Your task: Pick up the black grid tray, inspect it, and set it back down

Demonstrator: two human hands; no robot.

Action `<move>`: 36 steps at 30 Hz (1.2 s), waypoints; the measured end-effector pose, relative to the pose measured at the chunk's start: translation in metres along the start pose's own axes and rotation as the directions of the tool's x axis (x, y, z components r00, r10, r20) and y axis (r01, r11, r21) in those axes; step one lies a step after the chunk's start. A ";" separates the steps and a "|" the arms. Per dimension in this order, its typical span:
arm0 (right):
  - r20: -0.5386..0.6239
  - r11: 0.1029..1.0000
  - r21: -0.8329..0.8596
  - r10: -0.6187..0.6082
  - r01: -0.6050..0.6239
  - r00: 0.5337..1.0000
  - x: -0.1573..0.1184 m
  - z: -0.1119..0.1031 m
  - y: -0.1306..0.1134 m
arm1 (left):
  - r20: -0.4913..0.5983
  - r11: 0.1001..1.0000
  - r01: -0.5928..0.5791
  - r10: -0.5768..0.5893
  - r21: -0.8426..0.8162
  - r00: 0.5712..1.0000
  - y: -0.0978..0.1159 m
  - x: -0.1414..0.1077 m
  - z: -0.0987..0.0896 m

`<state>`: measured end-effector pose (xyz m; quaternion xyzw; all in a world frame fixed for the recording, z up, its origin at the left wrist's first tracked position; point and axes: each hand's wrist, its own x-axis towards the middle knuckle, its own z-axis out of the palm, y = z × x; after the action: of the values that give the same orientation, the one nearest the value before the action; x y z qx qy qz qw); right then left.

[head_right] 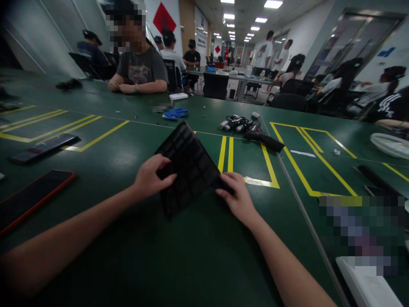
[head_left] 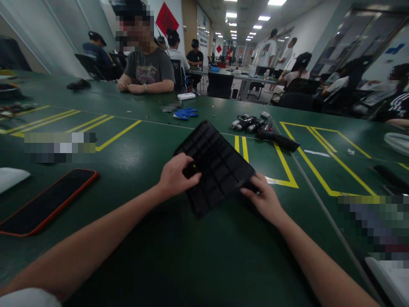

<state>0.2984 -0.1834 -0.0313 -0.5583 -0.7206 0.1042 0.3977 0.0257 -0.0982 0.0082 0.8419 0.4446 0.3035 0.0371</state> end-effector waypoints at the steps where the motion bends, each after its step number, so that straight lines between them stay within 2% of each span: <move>1: -0.035 0.999 -0.045 0.026 -0.028 0.999 0.007 -0.006 0.010 | -0.022 0.988 0.134 -0.132 0.074 0.991 -0.017 0.012 -0.004; 3: -0.150 0.973 -0.198 0.086 -0.115 0.985 0.020 -0.017 0.036 | -0.070 0.909 0.359 -0.352 0.213 0.933 -0.052 0.034 -0.011; 5: -0.232 0.922 -0.333 0.120 -0.195 0.965 0.030 -0.027 0.065 | -0.133 0.799 0.505 -0.490 0.326 0.862 -0.087 0.052 -0.018; 7: -0.257 0.865 -0.435 0.149 -0.252 0.955 0.036 -0.032 0.089 | -0.149 0.706 0.587 -0.581 0.397 0.800 -0.116 0.064 -0.021; 9: -0.228 0.814 -0.509 0.185 -0.279 0.956 0.039 -0.033 0.105 | -0.123 0.636 0.640 -0.661 0.431 0.740 -0.139 0.070 -0.022; 11: -0.187 0.777 -0.561 0.219 -0.287 0.958 0.039 -0.032 0.110 | -0.084 0.591 0.675 -0.722 0.442 0.687 -0.152 0.074 -0.021; 13: -0.199 0.736 -0.607 0.223 -0.299 0.954 0.039 -0.030 0.107 | -0.064 0.579 0.685 -0.742 0.442 0.668 -0.157 0.075 -0.021; 14: -0.224 0.713 -0.632 0.206 -0.303 0.952 0.039 -0.029 0.103 | -0.084 0.595 0.678 -0.722 0.433 0.687 -0.157 0.075 -0.022; 16: -0.266 0.673 -0.678 0.151 -0.296 0.952 0.038 -0.026 0.090 | -0.163 0.663 0.633 -0.629 0.400 0.760 -0.150 0.073 -0.023; 19: -0.228 0.676 -0.700 0.092 -0.229 0.969 0.031 -0.019 0.063 | -0.210 0.807 0.483 -0.435 0.340 0.876 -0.124 0.061 -0.022; 22: -0.104 0.740 -0.661 0.077 -0.126 0.992 0.012 -0.007 0.025 | -0.097 0.909 0.319 -0.304 0.267 0.948 -0.083 0.034 -0.009; 24: 0.024 0.796 -0.603 0.074 -0.044 0.997 -0.009 0.002 -0.002 | 0.069 0.984 0.134 -0.142 0.116 0.987 -0.053 0.010 0.003; 26: 0.186 0.844 -0.535 0.071 0.040 0.980 -0.030 0.008 -0.029 | 0.217 0.998 -0.050 0.058 -0.040 0.974 -0.027 -0.012 0.013; 28: 0.350 0.875 -0.470 0.062 0.118 0.935 -0.047 0.011 -0.050 | 0.333 0.979 -0.150 0.189 -0.142 0.924 -0.011 -0.025 0.020; 31: 0.477 0.901 -0.405 0.065 0.154 0.876 -0.058 0.010 -0.068 | 0.433 0.969 -0.169 0.233 -0.182 0.871 -0.004 -0.028 0.023; 36: 0.490 0.913 -0.385 0.080 0.133 0.868 -0.053 0.007 -0.069 | 0.433 0.970 -0.189 0.238 -0.154 0.869 -0.010 -0.022 0.023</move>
<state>0.2472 -0.2531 -0.0187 -0.5727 -0.8117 0.0862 0.0764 0.0223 -0.1043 -0.0244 0.9299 0.3113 0.1267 0.1496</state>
